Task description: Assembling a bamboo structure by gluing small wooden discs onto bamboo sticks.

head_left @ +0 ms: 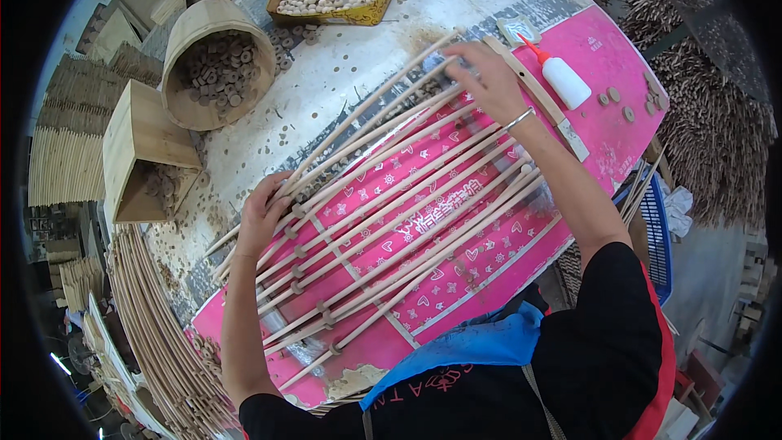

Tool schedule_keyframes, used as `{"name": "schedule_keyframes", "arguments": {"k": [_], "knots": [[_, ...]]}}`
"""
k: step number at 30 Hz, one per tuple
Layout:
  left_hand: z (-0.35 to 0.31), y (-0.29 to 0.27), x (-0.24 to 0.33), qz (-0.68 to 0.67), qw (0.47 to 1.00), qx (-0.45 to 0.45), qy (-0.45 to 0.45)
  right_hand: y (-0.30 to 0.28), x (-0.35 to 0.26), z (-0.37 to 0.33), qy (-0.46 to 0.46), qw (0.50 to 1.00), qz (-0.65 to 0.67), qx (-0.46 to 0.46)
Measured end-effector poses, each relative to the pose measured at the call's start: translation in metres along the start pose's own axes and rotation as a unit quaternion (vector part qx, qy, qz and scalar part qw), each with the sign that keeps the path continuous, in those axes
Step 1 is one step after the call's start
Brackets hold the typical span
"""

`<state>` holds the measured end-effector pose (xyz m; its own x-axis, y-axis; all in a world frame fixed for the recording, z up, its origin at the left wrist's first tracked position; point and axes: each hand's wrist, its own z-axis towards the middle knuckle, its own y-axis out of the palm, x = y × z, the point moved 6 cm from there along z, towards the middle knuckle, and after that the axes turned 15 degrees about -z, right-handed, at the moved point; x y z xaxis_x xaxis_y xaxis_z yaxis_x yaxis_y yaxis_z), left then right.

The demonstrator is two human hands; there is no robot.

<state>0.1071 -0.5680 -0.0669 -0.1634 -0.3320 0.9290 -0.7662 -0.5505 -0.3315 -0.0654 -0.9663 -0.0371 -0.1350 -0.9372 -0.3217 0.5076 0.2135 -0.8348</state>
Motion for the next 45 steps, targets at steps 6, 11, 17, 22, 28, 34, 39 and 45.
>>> {"name": "schedule_keyframes", "arguments": {"k": [6, 11, 17, 22, 28, 34, 39, 45], "knots": [[0.010, -0.012, -0.009, -0.050, 0.995, -0.009, -0.081, 0.023, 0.046, -0.017, 0.197, 0.973, 0.114, -0.046], [0.016, -0.025, -0.013, 0.042, 0.999, 0.027, 0.020, 0.011, 0.048, -0.019, 0.080, 0.971, 0.173, -0.145], [0.010, -0.015, 0.008, 0.118, 0.992, 0.038, -0.010, 0.025, 0.064, -0.011, 0.127, 0.962, 0.187, -0.153], [0.002, -0.007, 0.034, 0.176, 0.982, 0.067, 0.017, 0.025, 0.069, -0.005, 0.131, 0.989, 0.042, -0.061], [0.008, -0.017, 0.021, 0.221, 0.969, 0.101, 0.042, 0.029, 0.052, -0.006, 0.129, 0.991, -0.011, -0.021], [0.016, -0.013, 0.003, 0.101, 0.991, 0.073, 0.040, 0.034, 0.035, 0.010, -0.022, 0.987, -0.153, -0.052], [0.012, -0.012, 0.000, 0.070, 0.995, 0.068, 0.037, 0.038, 0.030, 0.024, -0.050, 0.981, -0.184, -0.040], [0.012, -0.003, -0.008, -0.040, 0.998, 0.048, -0.016, 0.040, 0.032, 0.030, -0.074, 0.984, -0.154, -0.058]]}}
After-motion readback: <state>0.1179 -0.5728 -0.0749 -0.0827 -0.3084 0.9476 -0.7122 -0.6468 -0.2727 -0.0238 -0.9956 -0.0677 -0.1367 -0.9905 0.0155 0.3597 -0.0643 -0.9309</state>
